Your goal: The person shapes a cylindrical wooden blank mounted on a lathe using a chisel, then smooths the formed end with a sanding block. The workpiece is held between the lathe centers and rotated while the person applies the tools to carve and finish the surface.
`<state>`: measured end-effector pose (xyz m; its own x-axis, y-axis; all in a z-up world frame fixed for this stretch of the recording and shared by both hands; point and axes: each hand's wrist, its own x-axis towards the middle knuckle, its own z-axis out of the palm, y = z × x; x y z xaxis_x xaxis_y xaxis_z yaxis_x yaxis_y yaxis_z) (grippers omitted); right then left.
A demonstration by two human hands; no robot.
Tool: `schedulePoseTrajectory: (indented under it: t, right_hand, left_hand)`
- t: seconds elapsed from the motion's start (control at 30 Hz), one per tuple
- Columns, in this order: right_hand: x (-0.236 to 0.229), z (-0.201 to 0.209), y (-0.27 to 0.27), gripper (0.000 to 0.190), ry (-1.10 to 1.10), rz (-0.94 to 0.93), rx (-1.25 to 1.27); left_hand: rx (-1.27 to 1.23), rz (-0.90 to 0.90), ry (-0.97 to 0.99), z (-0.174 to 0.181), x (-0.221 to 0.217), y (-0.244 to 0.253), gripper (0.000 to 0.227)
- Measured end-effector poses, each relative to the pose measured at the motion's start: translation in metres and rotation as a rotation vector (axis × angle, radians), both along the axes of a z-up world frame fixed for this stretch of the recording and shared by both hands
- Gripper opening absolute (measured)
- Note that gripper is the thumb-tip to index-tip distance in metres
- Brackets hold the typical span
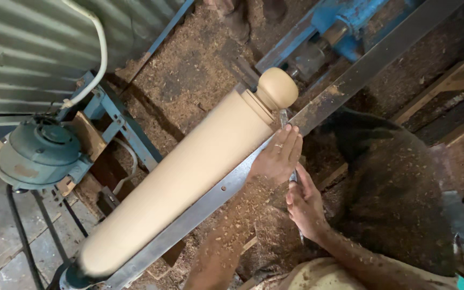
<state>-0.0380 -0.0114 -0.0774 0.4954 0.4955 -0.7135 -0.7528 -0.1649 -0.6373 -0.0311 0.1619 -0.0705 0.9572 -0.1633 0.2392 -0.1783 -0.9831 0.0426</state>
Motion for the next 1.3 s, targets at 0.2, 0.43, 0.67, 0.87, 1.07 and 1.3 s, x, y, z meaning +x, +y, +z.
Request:
schedulePoseTrajectory:
  t: [0.2,0.43,0.67,0.87,1.07,1.3]
  right_hand:
    - [-0.005,-0.011,-0.001,0.072,-0.019,-0.022,0.039]
    - [-0.009,-0.023,-0.001,0.083,-0.046,-0.050,0.033]
    - [-0.010,-0.034,-0.010,0.082,-0.095,-0.115,0.365]
    - [0.002,-0.036,-0.021,0.068,-0.120,-0.062,0.286]
    - [0.015,-0.033,-0.030,0.058,-0.112,-0.024,0.169]
    - [0.031,-0.029,-0.035,0.056,-0.123,0.018,0.095]
  left_hand:
    - [-0.008,0.026,0.007,0.004,0.002,0.000,0.053]
    - [-0.031,0.059,0.004,0.000,0.002,-0.003,0.055]
    - [-0.035,0.070,-0.022,-0.003,-0.002,-0.005,0.051]
    - [0.067,0.001,-0.074,-0.011,0.004,-0.002,0.047]
    - [0.038,-0.017,-0.124,-0.019,0.006,-0.001,0.044]
    - [0.053,-0.005,-0.210,-0.024,0.006,-0.003,0.039]
